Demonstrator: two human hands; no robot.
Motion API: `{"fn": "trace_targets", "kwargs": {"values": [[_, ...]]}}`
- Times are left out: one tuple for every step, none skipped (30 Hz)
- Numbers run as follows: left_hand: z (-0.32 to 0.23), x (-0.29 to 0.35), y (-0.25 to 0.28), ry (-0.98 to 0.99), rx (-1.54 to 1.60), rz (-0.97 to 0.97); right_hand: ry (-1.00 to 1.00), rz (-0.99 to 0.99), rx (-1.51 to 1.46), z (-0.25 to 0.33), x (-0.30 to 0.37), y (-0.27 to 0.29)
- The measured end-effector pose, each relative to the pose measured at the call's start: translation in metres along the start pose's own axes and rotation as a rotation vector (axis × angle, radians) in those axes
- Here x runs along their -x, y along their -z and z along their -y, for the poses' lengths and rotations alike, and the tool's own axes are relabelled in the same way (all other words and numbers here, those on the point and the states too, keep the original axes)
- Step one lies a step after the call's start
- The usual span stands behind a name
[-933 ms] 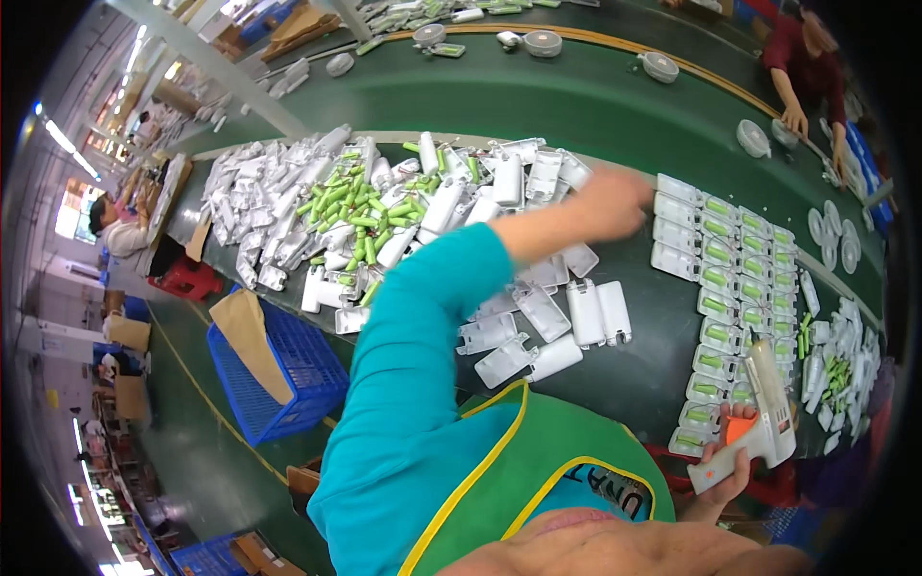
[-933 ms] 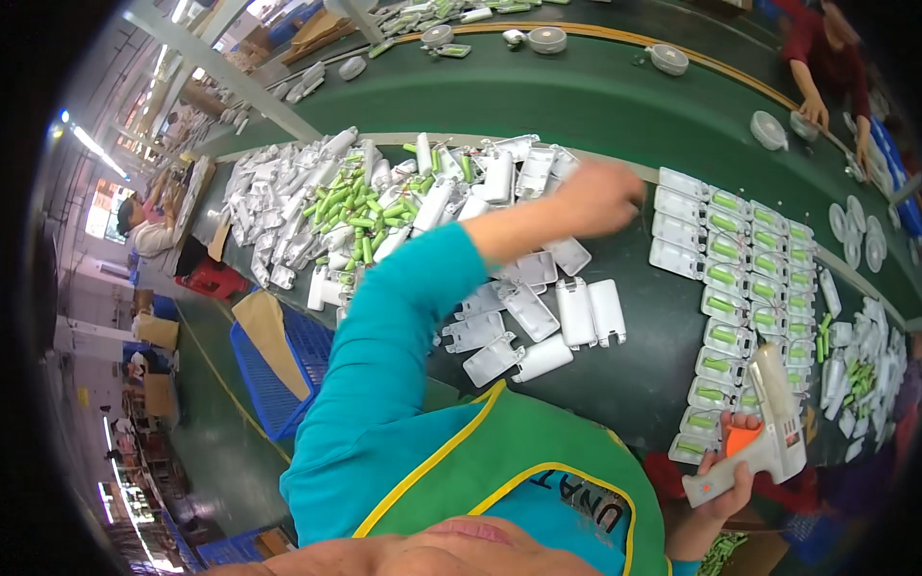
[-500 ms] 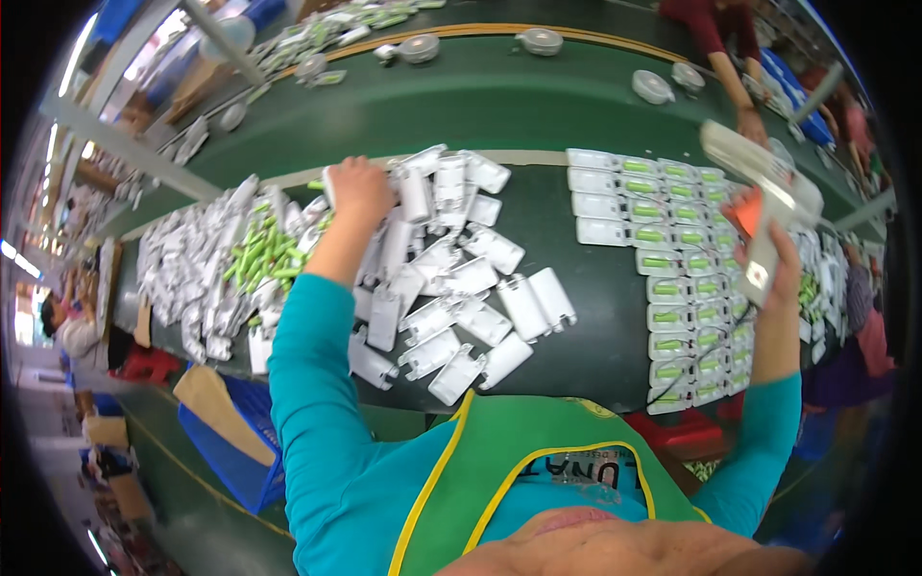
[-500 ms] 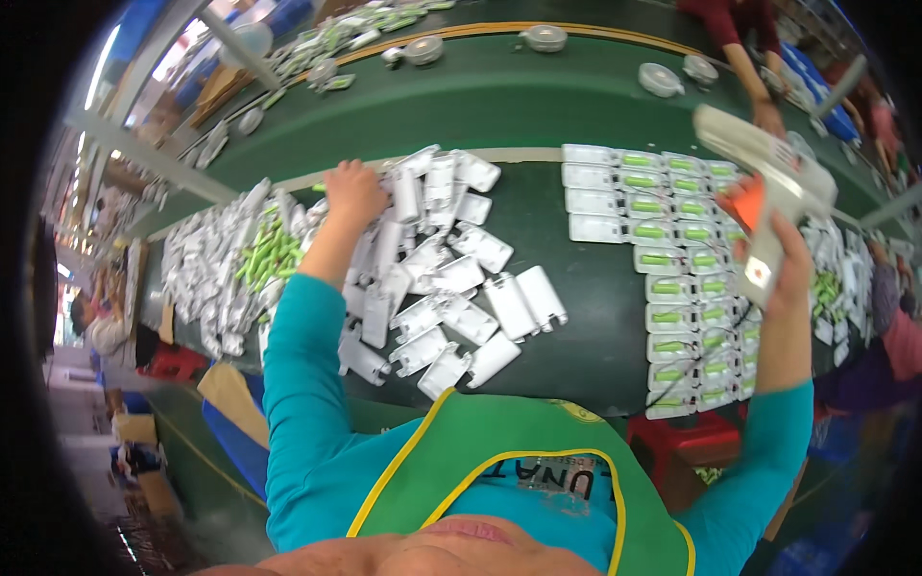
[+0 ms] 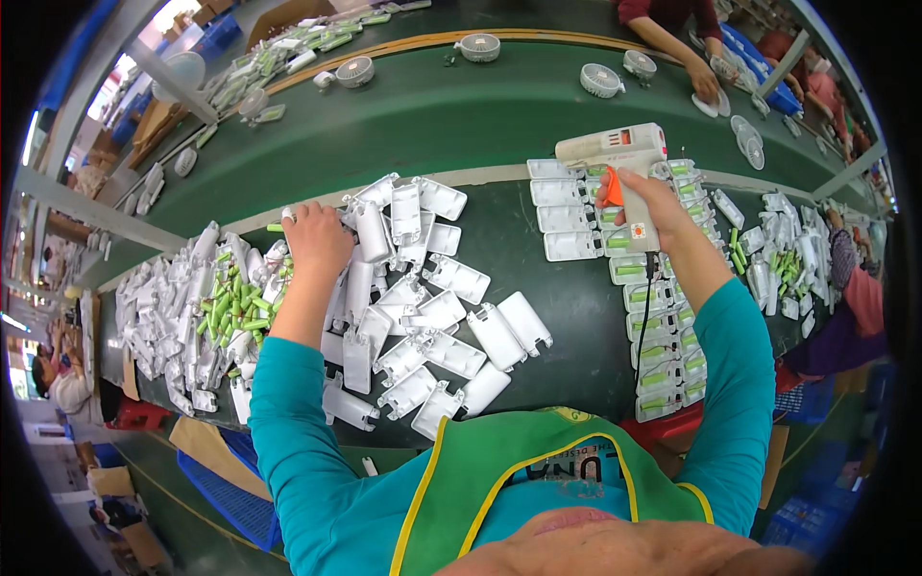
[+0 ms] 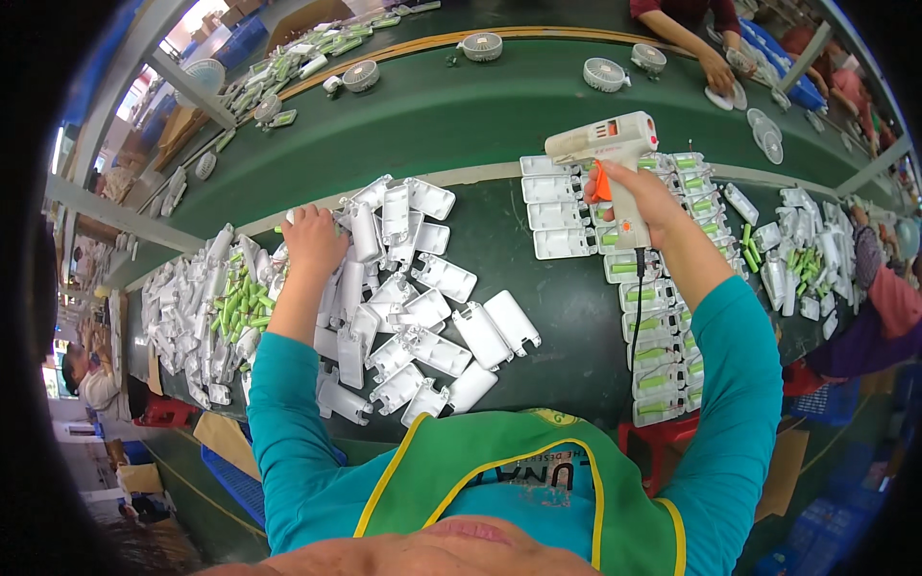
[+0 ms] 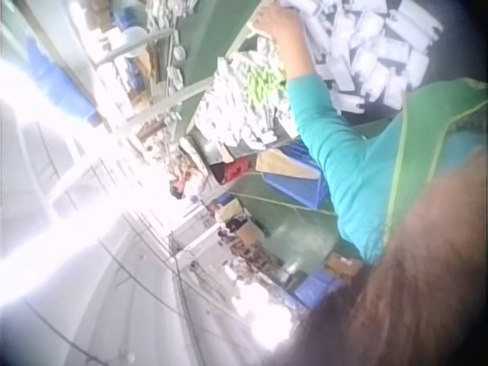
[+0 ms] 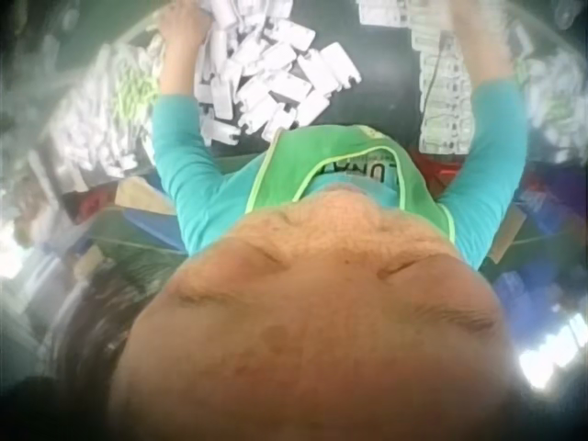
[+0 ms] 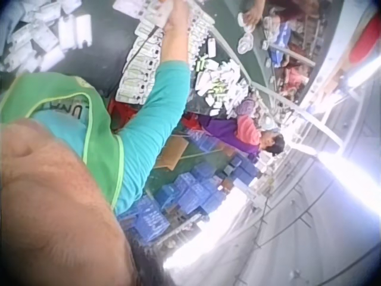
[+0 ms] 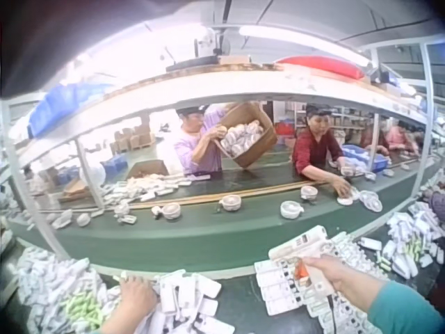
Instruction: Manually assembling electronic components by applying hot glue to plastic housings and inserting batteries.
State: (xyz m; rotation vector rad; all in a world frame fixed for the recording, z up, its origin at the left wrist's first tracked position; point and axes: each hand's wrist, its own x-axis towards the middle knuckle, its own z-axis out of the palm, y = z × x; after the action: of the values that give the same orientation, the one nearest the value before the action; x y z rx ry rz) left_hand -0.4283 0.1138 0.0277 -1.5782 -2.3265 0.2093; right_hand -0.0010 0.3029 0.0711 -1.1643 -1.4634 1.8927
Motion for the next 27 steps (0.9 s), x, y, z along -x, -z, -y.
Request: {"fn": "trace_targets", "kwargs": {"values": [[-0.001,0.000,0.003,0.014,-0.018,0.031,-0.020,0.004,0.023,-0.001,0.000,-0.002],[-0.001,-0.001,0.004,0.028,-0.035,0.062,-0.040,0.007,0.047,-0.001,0.000,-0.003],[-0.001,-0.001,0.003,0.028,-0.034,0.064,-0.042,0.007,0.048,-0.002,0.000,-0.003],[-0.001,-0.002,0.003,0.024,-0.023,0.087,-0.044,0.023,0.053,-0.004,0.000,-0.002],[0.000,-0.002,0.002,0.021,-0.011,0.110,-0.046,0.038,0.058,-0.006,-0.001,-0.002],[0.002,-0.003,-0.001,0.021,-0.011,0.112,-0.047,0.039,0.058,-0.008,-0.002,-0.002],[0.004,-0.004,-0.005,0.025,-0.004,0.112,-0.061,0.035,0.062,-0.010,-0.004,-0.003],[0.006,-0.004,-0.007,0.029,0.002,0.112,-0.076,0.031,0.065,-0.010,-0.004,-0.003],[0.006,-0.006,-0.007,0.026,0.004,0.113,-0.078,0.029,0.065,-0.010,-0.005,-0.004],[0.006,-0.008,-0.004,0.052,0.060,0.161,-0.089,0.023,0.063,-0.010,-0.005,-0.004],[0.006,-0.009,-0.003,0.078,0.117,0.209,-0.100,0.018,0.060,-0.010,-0.005,-0.004],[0.006,-0.009,-0.002,0.077,0.116,0.209,-0.100,0.017,0.059,-0.010,-0.005,-0.003],[0.007,-0.007,-0.001,0.089,0.195,0.153,-0.100,0.005,0.072,-0.011,-0.005,-0.003],[0.008,-0.006,0.000,0.099,0.274,0.096,-0.101,-0.006,0.086,-0.012,-0.005,-0.003],[0.009,-0.007,0.001,0.097,0.273,0.097,-0.101,-0.008,0.084,-0.012,-0.005,-0.003],[0.010,-0.007,0.004,0.104,0.378,0.055,-0.096,-0.009,0.101,-0.012,-0.005,-0.003],[0.011,-0.007,0.008,0.111,0.482,0.012,-0.091,-0.009,0.119,-0.012,-0.005,-0.002],[0.008,-0.009,0.016,0.108,0.483,0.013,-0.092,-0.012,0.118,-0.011,-0.004,-0.001],[0.000,-0.011,0.028,0.113,0.671,0.024,-0.102,-0.024,0.120,-0.010,-0.003,0.000],[-0.009,-0.014,0.034,0.119,0.859,0.034,-0.112,-0.036,0.121,-0.010,-0.001,0.001],[-0.016,-0.015,0.036,0.055,0.919,0.010,-0.110,-0.030,0.120,-0.009,0.000,0.000],[-0.027,-0.018,0.040,-0.012,0.979,-0.012,-0.102,-0.062,0.124,-0.009,0.002,-0.001],[-0.040,-0.021,0.046,-0.080,0.997,-0.080,-0.095,-0.096,0.128,-0.009,0.002,-0.001],[-0.054,-0.027,0.052,-0.120,1.009,-0.053,-0.095,-0.098,0.126,-0.008,0.004,0.000],[-0.067,-0.034,0.058,-0.157,1.021,-0.027,-0.096,-0.087,0.126,-0.007,0.004,0.001],[-0.082,-0.042,0.064,-0.218,1.024,-0.036,-0.097,-0.078,0.125,-0.007,0.005,0.002],[-0.102,-0.052,0.068,-0.285,1.031,-0.044,-0.098,-0.086,0.124,-0.010,0.004,0.009]]}}
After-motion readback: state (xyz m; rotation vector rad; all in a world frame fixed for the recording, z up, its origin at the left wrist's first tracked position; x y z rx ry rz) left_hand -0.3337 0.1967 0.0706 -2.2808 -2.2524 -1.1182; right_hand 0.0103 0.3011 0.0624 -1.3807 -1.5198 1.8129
